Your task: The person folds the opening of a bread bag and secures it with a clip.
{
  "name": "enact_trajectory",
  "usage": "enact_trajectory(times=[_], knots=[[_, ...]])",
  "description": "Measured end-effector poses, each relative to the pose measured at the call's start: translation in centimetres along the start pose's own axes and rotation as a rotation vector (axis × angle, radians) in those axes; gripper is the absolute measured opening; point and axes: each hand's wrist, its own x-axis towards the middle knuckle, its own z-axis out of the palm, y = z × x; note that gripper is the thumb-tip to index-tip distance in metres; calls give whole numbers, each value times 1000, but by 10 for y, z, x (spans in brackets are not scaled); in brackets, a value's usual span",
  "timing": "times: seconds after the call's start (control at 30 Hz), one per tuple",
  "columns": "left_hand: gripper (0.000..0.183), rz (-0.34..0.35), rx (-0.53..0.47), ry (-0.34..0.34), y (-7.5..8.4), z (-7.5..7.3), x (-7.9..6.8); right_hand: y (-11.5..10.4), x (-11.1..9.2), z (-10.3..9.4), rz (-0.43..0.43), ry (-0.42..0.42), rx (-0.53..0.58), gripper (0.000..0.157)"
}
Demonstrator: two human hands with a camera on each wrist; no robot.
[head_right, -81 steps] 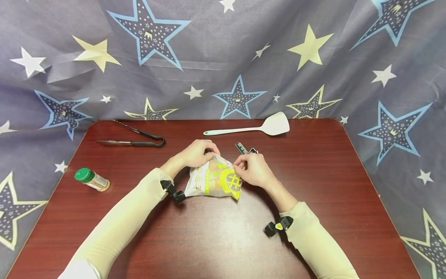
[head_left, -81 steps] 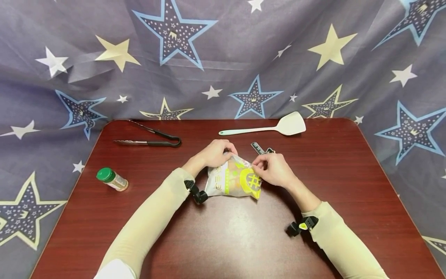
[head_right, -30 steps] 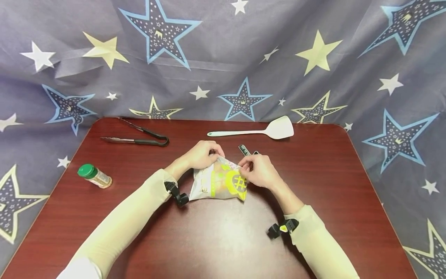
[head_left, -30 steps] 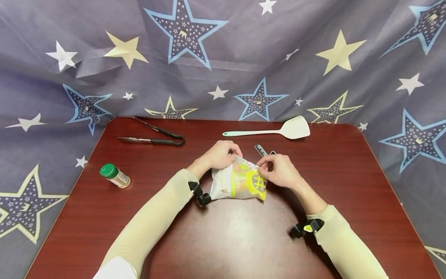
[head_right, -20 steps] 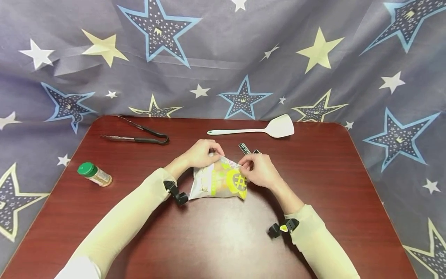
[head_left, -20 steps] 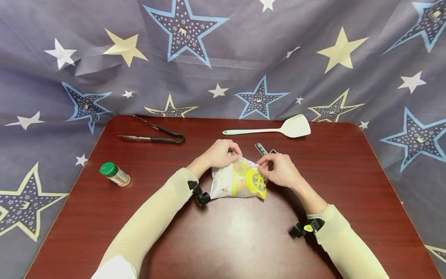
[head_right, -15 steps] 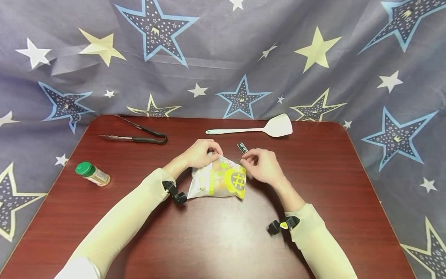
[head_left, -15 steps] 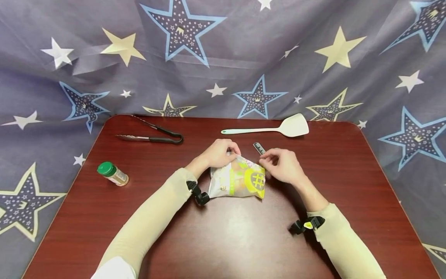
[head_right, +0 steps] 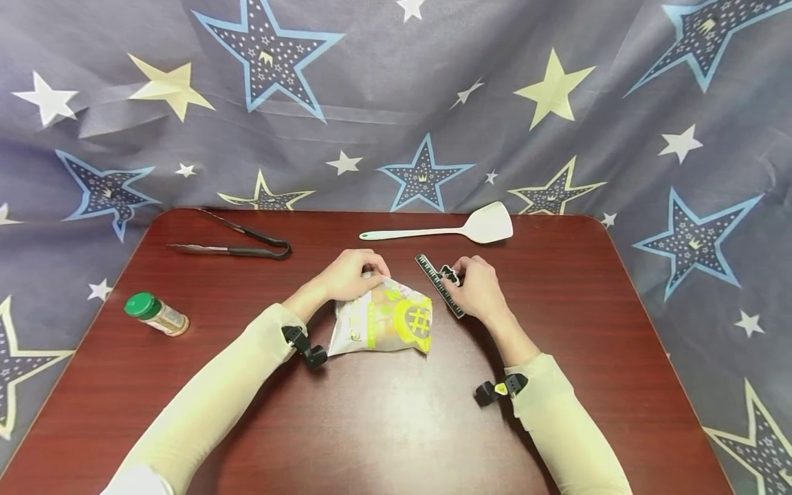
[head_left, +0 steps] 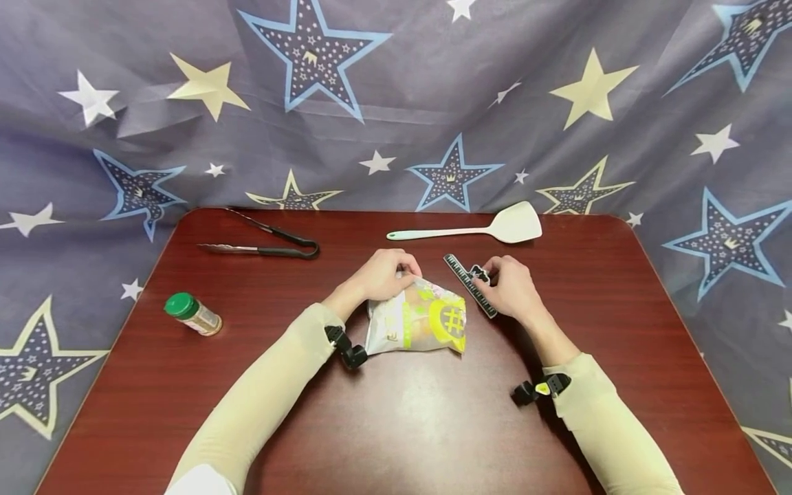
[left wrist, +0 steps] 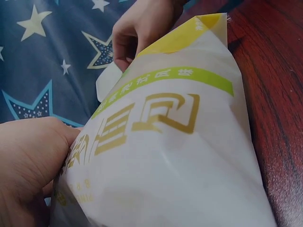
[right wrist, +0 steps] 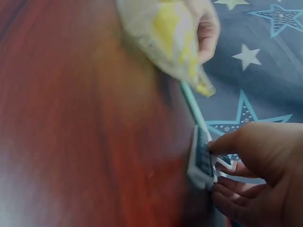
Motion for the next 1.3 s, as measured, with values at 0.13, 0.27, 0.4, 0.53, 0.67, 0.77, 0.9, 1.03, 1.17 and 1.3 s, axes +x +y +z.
enact_trajectory(times=[0.13, 0.27, 0.4, 0.53, 0.67, 0.77, 0.9, 1.03, 1.17, 1.3], knots=[[7, -8, 2, -11, 1, 0, 0, -2, 1, -5, 73, -4, 80, 15], [8, -7, 4, -23, 0, 1, 0, 0, -3, -15, 123, 34, 152, 23], [8, -9, 3, -27, 0, 1, 0, 3, -7, -26, 167, 1, 268, 36], [8, -15, 5, -30, 0, 1, 0, 8, -10, -35, 215, -85, 442, 33], [8, -15, 12, -38, -1, 1, 0, 10, -15, -39, 268, -162, 632, 34], [8, -19, 12, -40, -1, 1, 0, 12, -19, -41, 297, -210, 710, 34], [8, -24, 12, -34, -1, 0, 1, 18, -23, -43, 307, -255, 726, 29], [8, -21, 13, -33, -1, 0, 1, 24, -25, -43, 320, -285, 767, 15], [8, -16, 12, -30, -2, -1, 1, 25, -27, -43, 320, -325, 821, 8], [8, -14, 15, -25, -2, -2, 1, 25, -27, -43, 331, -346, 854, 16]])
